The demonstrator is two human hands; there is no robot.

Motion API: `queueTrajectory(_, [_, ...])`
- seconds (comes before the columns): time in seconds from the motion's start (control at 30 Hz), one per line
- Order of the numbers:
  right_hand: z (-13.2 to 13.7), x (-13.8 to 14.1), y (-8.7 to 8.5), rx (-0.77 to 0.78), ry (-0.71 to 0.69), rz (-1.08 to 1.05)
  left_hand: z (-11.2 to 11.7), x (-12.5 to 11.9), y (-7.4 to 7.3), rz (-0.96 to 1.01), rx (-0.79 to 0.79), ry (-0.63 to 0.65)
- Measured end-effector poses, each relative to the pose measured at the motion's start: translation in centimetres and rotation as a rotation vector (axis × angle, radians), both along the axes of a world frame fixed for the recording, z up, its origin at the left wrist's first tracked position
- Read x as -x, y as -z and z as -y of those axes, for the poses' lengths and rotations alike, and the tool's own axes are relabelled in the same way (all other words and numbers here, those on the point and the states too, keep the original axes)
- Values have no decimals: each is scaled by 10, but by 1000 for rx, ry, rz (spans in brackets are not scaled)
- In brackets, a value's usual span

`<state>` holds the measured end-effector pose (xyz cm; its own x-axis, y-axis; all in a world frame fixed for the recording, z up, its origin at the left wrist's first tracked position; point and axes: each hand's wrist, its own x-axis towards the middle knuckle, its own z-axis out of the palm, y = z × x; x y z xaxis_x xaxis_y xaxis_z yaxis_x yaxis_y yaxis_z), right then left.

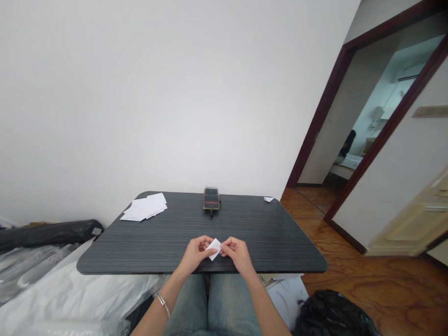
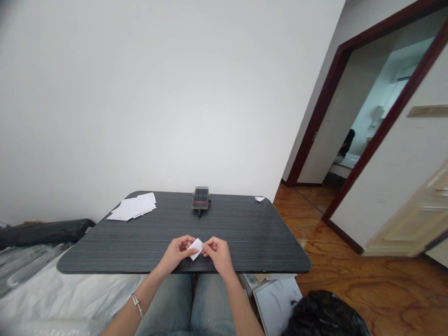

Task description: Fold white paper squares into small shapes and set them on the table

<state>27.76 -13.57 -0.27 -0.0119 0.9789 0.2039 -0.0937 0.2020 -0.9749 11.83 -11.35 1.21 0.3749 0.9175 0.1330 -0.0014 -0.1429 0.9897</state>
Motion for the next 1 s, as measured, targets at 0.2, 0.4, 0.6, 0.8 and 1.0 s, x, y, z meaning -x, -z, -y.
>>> queueTrajectory(0.2, [-1,-2,1,-18,-11,2,6,-3,-9,22,31,87])
queueTrajectory(0.4, [3,0,-2,-21,-8,-19,5,-4,-6,15,74,114])
queueTrajectory(0.6, [3,-1,-5,22,0,-128,3,-2,0,96,81,47])
queueTrajectory(0.8, [5,2,-6,32,-95,-17,3,2,-1,103,47,-11])
queueTrajectory(1.0, [5,4,-5,13,-85,33,3,1,-2,99,28,-10])
